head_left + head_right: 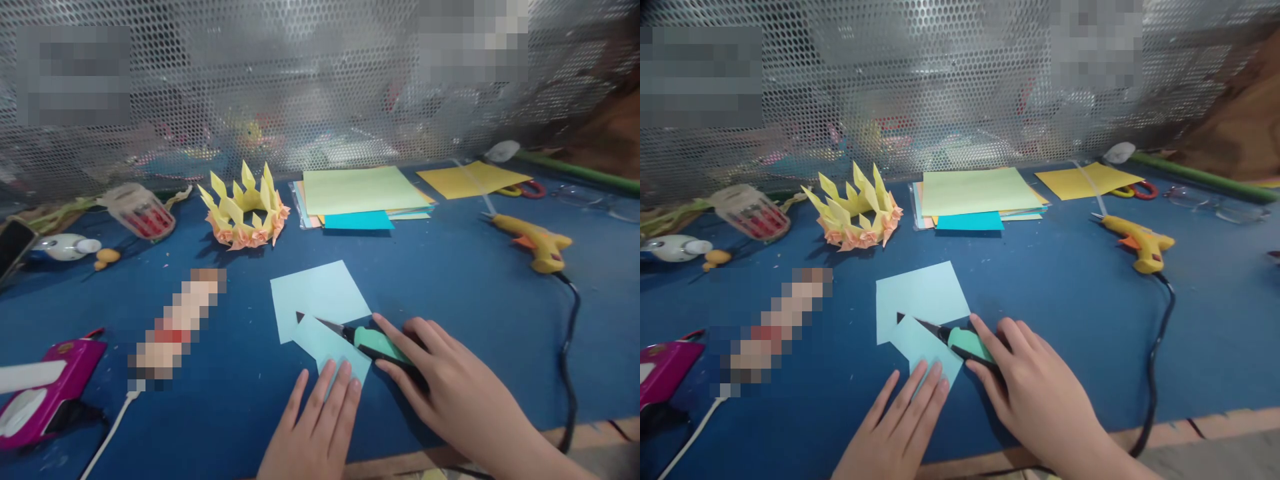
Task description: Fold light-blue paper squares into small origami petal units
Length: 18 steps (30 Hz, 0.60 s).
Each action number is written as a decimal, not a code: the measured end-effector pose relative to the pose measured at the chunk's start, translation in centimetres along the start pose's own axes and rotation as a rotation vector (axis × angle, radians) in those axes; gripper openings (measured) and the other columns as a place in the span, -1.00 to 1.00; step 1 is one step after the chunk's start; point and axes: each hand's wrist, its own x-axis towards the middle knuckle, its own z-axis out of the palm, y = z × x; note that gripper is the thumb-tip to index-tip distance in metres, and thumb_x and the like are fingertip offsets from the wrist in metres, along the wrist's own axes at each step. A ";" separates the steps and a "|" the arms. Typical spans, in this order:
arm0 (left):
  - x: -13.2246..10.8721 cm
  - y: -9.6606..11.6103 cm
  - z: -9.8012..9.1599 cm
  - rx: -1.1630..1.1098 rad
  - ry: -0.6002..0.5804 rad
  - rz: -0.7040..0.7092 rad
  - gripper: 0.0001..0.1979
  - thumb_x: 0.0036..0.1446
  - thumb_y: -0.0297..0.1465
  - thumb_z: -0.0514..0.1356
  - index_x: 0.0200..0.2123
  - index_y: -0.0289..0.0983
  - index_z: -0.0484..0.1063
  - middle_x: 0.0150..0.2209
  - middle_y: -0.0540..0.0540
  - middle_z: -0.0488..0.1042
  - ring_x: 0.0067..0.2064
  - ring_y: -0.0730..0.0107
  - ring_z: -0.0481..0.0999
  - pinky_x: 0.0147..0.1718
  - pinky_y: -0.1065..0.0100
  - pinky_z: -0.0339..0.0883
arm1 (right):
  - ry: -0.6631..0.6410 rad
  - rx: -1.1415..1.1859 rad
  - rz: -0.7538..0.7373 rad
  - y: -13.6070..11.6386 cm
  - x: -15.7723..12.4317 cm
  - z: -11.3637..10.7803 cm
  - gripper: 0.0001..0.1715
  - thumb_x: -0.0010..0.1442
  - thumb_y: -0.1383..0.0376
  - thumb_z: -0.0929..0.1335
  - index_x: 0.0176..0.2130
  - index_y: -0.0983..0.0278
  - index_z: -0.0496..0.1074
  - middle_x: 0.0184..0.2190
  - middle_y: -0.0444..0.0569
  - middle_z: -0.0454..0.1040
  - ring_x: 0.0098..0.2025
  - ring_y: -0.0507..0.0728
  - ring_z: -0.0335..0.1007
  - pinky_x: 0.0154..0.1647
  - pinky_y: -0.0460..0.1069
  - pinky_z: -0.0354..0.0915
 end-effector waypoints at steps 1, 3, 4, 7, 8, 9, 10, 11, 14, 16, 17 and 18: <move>0.0 0.0 0.0 -0.004 0.002 -0.003 -0.55 0.41 -0.34 0.05 0.31 -0.24 0.35 0.32 -0.02 0.41 0.38 0.06 0.17 0.18 0.12 0.16 | 0.003 0.000 0.002 0.0 0.0 0.0 -0.44 0.46 0.13 0.18 0.24 0.40 0.39 -0.27 0.10 0.41 -0.33 0.20 0.45 -0.39 0.09 0.49; 0.1 0.0 -0.1 -0.017 0.017 -0.015 -0.56 0.42 -0.33 0.05 0.29 -0.22 0.37 0.29 0.00 0.43 0.35 0.11 0.21 0.18 0.14 0.16 | 0.014 0.001 0.002 0.0 -0.1 0.0 -0.44 0.46 0.13 0.18 0.23 0.40 0.41 -0.28 0.10 0.41 -0.33 0.20 0.44 -0.39 0.09 0.48; 0.2 0.0 -0.1 -0.024 0.027 -0.023 -0.57 0.42 -0.32 0.05 0.28 -0.21 0.38 0.28 0.02 0.45 0.33 0.13 0.23 0.17 0.14 0.16 | 0.019 0.002 0.003 -0.1 -0.1 0.0 -0.44 0.46 0.13 0.18 0.23 0.40 0.41 -0.28 0.10 0.41 -0.34 0.20 0.44 -0.39 0.09 0.48; 0.3 0.1 -0.2 -0.026 0.038 -0.034 -0.57 0.41 -0.27 0.06 0.27 -0.20 0.40 0.27 0.04 0.46 0.31 0.16 0.26 0.16 0.17 0.19 | 0.024 0.000 0.004 -0.1 -0.1 0.1 -0.44 0.46 0.12 0.18 0.23 0.39 0.42 -0.29 0.09 0.42 -0.34 0.20 0.44 -0.38 0.08 0.46; 0.2 0.1 -0.2 -0.018 0.029 -0.032 -0.57 0.41 -0.29 0.05 0.28 -0.20 0.39 0.28 0.04 0.45 0.31 0.17 0.27 0.16 0.17 0.20 | 0.022 -0.004 0.007 -0.1 0.0 0.1 -0.44 0.45 0.13 0.19 0.23 0.39 0.42 -0.29 0.10 0.42 -0.34 0.20 0.44 -0.38 0.09 0.46; 0.2 0.1 -0.2 -0.008 0.014 -0.030 -0.56 0.41 -0.31 0.05 0.30 -0.20 0.36 0.30 0.04 0.42 0.31 0.18 0.27 0.16 0.17 0.20 | 0.017 -0.012 0.011 -0.1 0.1 0.2 -0.44 0.45 0.13 0.19 0.24 0.39 0.41 -0.29 0.10 0.43 -0.33 0.21 0.44 -0.38 0.09 0.45; 0.2 0.1 -0.2 0.003 0.001 -0.027 -0.55 0.41 -0.35 0.04 0.31 -0.21 0.34 0.32 0.03 0.40 0.32 0.18 0.27 0.17 0.17 0.21 | 0.011 -0.020 0.016 -0.1 0.2 0.2 -0.43 0.45 0.13 0.20 0.24 0.40 0.41 -0.28 0.11 0.43 -0.32 0.23 0.44 -0.38 0.10 0.45; 0.1 0.1 -0.2 0.011 -0.014 -0.027 -0.54 0.41 -0.37 0.04 0.33 -0.22 0.31 0.34 0.03 0.37 0.33 0.19 0.27 0.18 0.17 0.21 | 0.005 -0.029 0.022 -0.1 0.3 0.3 -0.43 0.45 0.13 0.20 0.25 0.41 0.40 -0.27 0.12 0.43 -0.31 0.24 0.44 -0.37 0.11 0.45; 0.0 0.1 -0.2 0.008 -0.031 -0.023 -0.52 0.41 -0.35 0.04 0.35 -0.24 0.28 0.36 0.01 0.33 0.34 0.19 0.27 0.17 0.17 0.23 | -0.001 -0.050 0.036 -0.1 0.7 0.6 -0.42 0.45 0.12 0.20 0.25 0.42 0.39 -0.28 0.12 0.43 -0.30 0.25 0.43 -0.36 0.12 0.44; 0.0 0.1 -0.1 0.004 -0.029 -0.011 -0.52 0.42 -0.33 0.02 0.35 -0.26 0.28 0.36 -0.01 0.33 0.34 0.18 0.28 0.16 0.16 0.25 | 0.007 -0.059 0.036 -0.1 0.9 0.8 -0.41 0.45 0.12 0.19 0.25 0.42 0.39 -0.28 0.12 0.43 -0.32 0.25 0.42 -0.38 0.12 0.42; 0.0 0.0 -0.1 0.004 -0.029 -0.008 -0.52 0.42 -0.33 0.01 0.35 -0.26 0.28 0.36 -0.02 0.33 0.33 0.17 0.29 0.16 0.15 0.25 | 0.013 -0.064 0.036 0.0 1.0 0.8 -0.41 0.46 0.12 0.19 0.24 0.43 0.40 -0.28 0.12 0.43 -0.32 0.25 0.42 -0.38 0.11 0.42; 0.0 0.0 -0.2 0.008 -0.025 -0.004 -0.52 0.43 -0.34 0.00 0.35 -0.27 0.28 0.36 -0.02 0.34 0.33 0.18 0.30 0.16 0.15 0.25 | 0.020 -0.065 0.038 0.1 1.0 0.8 -0.41 0.46 0.11 0.18 0.24 0.43 0.40 -0.28 0.12 0.43 -0.32 0.25 0.42 -0.39 0.11 0.41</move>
